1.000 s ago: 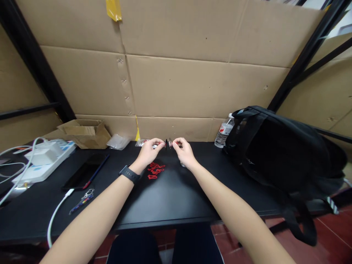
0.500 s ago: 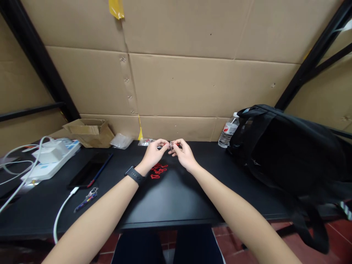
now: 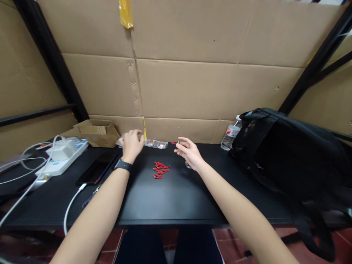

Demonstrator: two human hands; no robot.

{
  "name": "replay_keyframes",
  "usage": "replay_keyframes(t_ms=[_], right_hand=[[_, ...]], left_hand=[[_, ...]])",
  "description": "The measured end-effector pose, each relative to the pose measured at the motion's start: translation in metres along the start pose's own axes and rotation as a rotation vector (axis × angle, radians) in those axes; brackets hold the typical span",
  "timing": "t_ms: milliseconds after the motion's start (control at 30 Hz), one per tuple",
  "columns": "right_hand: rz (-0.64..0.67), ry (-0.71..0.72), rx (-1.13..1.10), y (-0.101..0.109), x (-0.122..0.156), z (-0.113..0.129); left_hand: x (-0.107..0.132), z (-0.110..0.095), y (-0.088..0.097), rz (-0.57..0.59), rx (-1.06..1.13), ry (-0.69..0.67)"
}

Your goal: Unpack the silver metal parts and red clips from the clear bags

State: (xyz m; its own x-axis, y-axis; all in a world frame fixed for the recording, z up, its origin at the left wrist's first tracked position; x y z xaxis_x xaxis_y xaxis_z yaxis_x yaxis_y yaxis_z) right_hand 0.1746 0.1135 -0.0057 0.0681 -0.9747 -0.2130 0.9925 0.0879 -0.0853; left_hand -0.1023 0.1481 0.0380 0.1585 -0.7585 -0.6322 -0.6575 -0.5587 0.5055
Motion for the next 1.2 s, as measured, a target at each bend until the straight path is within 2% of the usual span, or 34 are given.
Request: replay_keyframes(t_ms=[67, 133, 200, 267, 333, 433, 600, 733, 867, 967, 1033, 1100, 1200], right_hand=[[-0.028, 0.016, 0.020, 0.007, -0.002, 0.001], [-0.056, 0.031, 0.035, 0.014, -0.004, 0.003], [-0.082, 0.047, 0.045, 0.019, -0.005, 0.006], [-0.100, 0.066, 0.054, 0.023, -0.006, 0.010], [-0.109, 0.086, 0.059, 0.026, -0.007, 0.014], [-0.125, 0.110, 0.065, 0.030, -0.007, 0.021], [-0.145, 0.131, 0.092, 0.038, -0.008, 0.027], [-0.157, 0.137, 0.107, 0.043, -0.010, 0.027], [-0.163, 0.122, 0.133, 0.044, -0.011, 0.025], [-0.153, 0.108, 0.141, 0.045, -0.011, 0.024], [-0.141, 0.100, 0.136, 0.045, -0.012, 0.024], [-0.132, 0.099, 0.132, 0.045, -0.012, 0.024], [-0.123, 0.099, 0.131, 0.045, -0.012, 0.025]], left_hand=[[-0.007, 0.040, 0.019, -0.059, -0.151, 0.144], [-0.009, 0.072, 0.029, -0.072, -0.229, 0.262], [-0.008, 0.095, 0.029, -0.039, -0.230, 0.368], [-0.005, 0.107, 0.028, -0.011, -0.209, 0.442], [-0.004, 0.110, 0.031, -0.030, -0.193, 0.472], [-0.004, 0.106, 0.045, -0.136, -0.162, 0.458], [-0.008, 0.082, 0.071, -0.313, -0.125, 0.314], [-0.009, 0.074, 0.071, -0.331, -0.116, 0.273], [-0.006, 0.089, 0.050, -0.231, -0.127, 0.342], [-0.003, 0.110, 0.035, -0.126, -0.138, 0.465], [-0.002, 0.124, 0.031, -0.094, -0.102, 0.545], [-0.003, 0.135, 0.032, -0.109, -0.032, 0.588], [-0.006, 0.146, 0.040, -0.204, 0.077, 0.597]])
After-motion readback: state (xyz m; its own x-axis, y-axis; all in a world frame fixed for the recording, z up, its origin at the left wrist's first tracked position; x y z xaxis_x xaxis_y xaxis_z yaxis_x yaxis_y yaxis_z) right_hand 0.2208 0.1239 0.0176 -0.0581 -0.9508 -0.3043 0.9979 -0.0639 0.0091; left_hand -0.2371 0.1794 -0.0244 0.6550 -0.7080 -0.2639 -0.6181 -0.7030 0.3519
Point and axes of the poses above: each hand's wrist, its own x-axis away from the middle knuckle, its own y-axis out of the back of the hand, z = x × y, the point moved 9 cm from there along -x, towards the middle knuckle, and after that the axes turned 13 degrees about x, right-handed, at the moved point
